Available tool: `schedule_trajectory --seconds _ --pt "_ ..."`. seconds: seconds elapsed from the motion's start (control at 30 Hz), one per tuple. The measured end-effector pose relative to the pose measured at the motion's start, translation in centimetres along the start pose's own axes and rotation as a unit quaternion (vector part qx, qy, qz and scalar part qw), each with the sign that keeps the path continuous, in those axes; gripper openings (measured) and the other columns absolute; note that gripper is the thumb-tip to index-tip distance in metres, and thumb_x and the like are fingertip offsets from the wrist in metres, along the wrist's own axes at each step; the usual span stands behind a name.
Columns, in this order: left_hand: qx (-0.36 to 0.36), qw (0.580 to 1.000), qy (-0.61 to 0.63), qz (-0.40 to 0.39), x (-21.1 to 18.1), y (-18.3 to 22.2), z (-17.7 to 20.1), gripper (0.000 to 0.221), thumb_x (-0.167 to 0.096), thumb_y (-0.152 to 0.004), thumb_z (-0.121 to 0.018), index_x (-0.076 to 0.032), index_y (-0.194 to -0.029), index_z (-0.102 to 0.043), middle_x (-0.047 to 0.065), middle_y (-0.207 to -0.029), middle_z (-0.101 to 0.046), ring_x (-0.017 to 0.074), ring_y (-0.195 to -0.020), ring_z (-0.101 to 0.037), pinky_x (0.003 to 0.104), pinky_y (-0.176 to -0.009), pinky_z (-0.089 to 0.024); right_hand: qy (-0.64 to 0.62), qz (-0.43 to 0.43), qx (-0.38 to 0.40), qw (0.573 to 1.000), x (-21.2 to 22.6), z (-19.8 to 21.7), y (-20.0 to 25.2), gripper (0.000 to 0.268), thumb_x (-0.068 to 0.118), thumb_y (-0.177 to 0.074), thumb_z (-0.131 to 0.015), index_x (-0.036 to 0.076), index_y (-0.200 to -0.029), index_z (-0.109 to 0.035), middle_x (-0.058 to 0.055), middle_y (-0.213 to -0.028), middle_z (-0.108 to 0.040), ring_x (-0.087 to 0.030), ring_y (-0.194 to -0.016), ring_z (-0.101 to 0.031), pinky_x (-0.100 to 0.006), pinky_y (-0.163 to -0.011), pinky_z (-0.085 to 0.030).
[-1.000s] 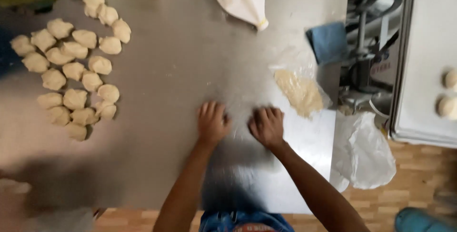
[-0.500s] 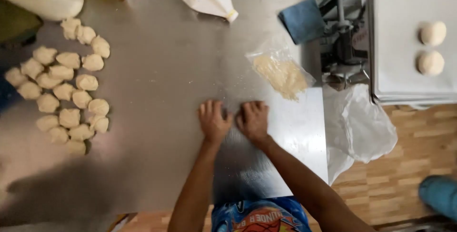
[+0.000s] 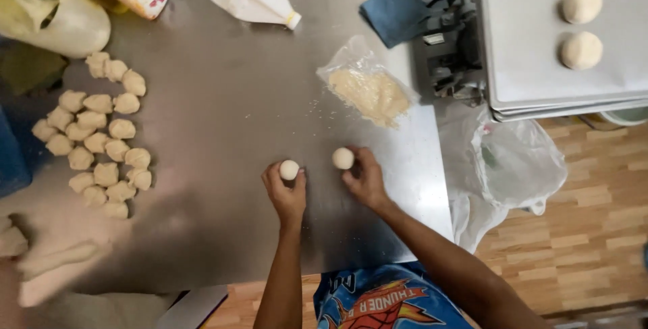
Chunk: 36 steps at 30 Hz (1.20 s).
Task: Dividing dough into small portions, rolling them into balls, and arranging them on baking trays before placing the trays into a rack.
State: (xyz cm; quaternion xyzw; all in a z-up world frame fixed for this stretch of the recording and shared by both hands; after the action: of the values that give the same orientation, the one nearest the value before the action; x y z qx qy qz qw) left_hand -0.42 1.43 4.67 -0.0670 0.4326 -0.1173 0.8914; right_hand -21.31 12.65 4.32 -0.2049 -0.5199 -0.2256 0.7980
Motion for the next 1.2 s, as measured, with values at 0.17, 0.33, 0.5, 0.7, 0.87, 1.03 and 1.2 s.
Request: schedule_trajectory --seconds 0.17,0.33,0.5,0.7,0.87,1.03,1.2 --pt "0.077 0.983 0.093 0.141 -2.1 2.3 -1.7 0.057 -0.011 -0.082 -0.081 -0.004 -0.131 -0.054 0.026 -0.118 -0.067 0.0442 -0.112 -0.067 0.053 -0.091 -0.056 0.062 -0.042 -0.08 0.994 -2.2 8.9 -2.3 0.071 -0.004 -0.074 -0.069 0.007 -0.143 -0.058 -0.02 -0.11 -0.059 -0.042 -0.106 -0.063 -0.049 -0.09 -0.056" --pt "0.123 0.985 0.107 0.064 -5.8 2.9 -5.0 0.059 -0.004 -0.078 -0.078 -0.004 -0.133 -0.056 0.024 -0.123 -0.065 0.0453 -0.119 -0.063 0.053 -0.101 -0.051 0.333 0.079 0.003 0.94 -4.5 10.5 -6.4 0.064 0.003 -0.075 -0.068 0.013 -0.138 -0.06 -0.014 -0.105 -0.053 -0.038 -0.104 -0.06 -0.044 -0.085 -0.058" --pt "0.151 0.983 0.105 -0.002 -9.7 3.1 -6.5 0.058 0.007 -0.075 -0.074 0.007 -0.13 -0.057 0.031 -0.118 -0.061 0.054 -0.114 -0.061 0.06 -0.097 -0.052 0.31 0.098 0.057 0.944 -1.4 9.9 -5.6 0.062 0.004 -0.075 -0.068 0.014 -0.136 -0.06 -0.01 -0.1 -0.05 -0.035 -0.102 -0.055 -0.042 -0.089 -0.055" --pt "0.22 0.97 0.091 -0.047 -10.8 4.3 -9.1 0.062 0.006 -0.073 -0.074 -0.008 -0.131 -0.057 0.017 -0.12 -0.059 0.0436 -0.118 -0.062 0.048 -0.1 -0.055 0.237 0.115 0.164 0.951 1.8 4.1 -0.2 0.068 0.003 -0.074 -0.068 0.009 -0.141 -0.056 -0.023 -0.113 -0.057 -0.046 -0.111 -0.057 -0.052 -0.095 -0.052" --pt "0.2 0.971 0.121 -0.039 -8.8 4.0 -6.5 0.056 0.003 -0.079 -0.075 -0.004 -0.131 -0.056 0.02 -0.117 -0.06 0.0444 -0.115 -0.063 0.049 -0.098 -0.054 -0.026 -0.029 0.012 0.999 0.8 9.1 0.4 0.063 -0.015 -0.076 -0.066 0.003 -0.135 -0.054 -0.025 -0.128 -0.057 -0.045 -0.117 -0.06 -0.051 -0.093 -0.059" --pt "0.186 0.978 0.025 -0.087 -6.4 3.8 -3.8 0.058 -0.01 -0.075 -0.084 -0.007 -0.125 -0.055 0.016 -0.115 -0.06 0.0403 -0.113 -0.06 0.052 -0.099 -0.048 0.058 -0.024 0.063 0.996 -1.2 10.5 3.0 0.049 0.006 -0.081 -0.075 0.004 -0.122 -0.047 -0.026 -0.135 -0.059 -0.047 -0.134 -0.053 -0.058 -0.11 -0.045" --pt "0.233 0.964 -0.069 -0.111 -4.5 4.2 -3.5 0.072 -0.032 -0.067 -0.091 -0.012 -0.124 -0.052 0.014 -0.126 -0.058 0.0378 -0.127 -0.049 0.059 -0.105 -0.034 0.237 0.009 0.082 0.968 -2.6 12.9 4.1 0.067 0.037 -0.067 -0.094 -0.004 -0.109 -0.062 -0.031 -0.115 -0.063 -0.055 -0.134 -0.051 -0.062 -0.115 -0.04"
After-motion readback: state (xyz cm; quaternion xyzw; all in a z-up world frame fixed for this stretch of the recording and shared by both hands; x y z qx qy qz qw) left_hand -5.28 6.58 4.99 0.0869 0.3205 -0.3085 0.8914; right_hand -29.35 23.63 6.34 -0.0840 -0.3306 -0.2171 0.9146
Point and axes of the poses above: each hand's wrist, its own y-axis away from the middle knuckle, its own z-axis out of the back of the hand, x = y × z, the point moved 6 cm from there along -y, towards the middle knuckle
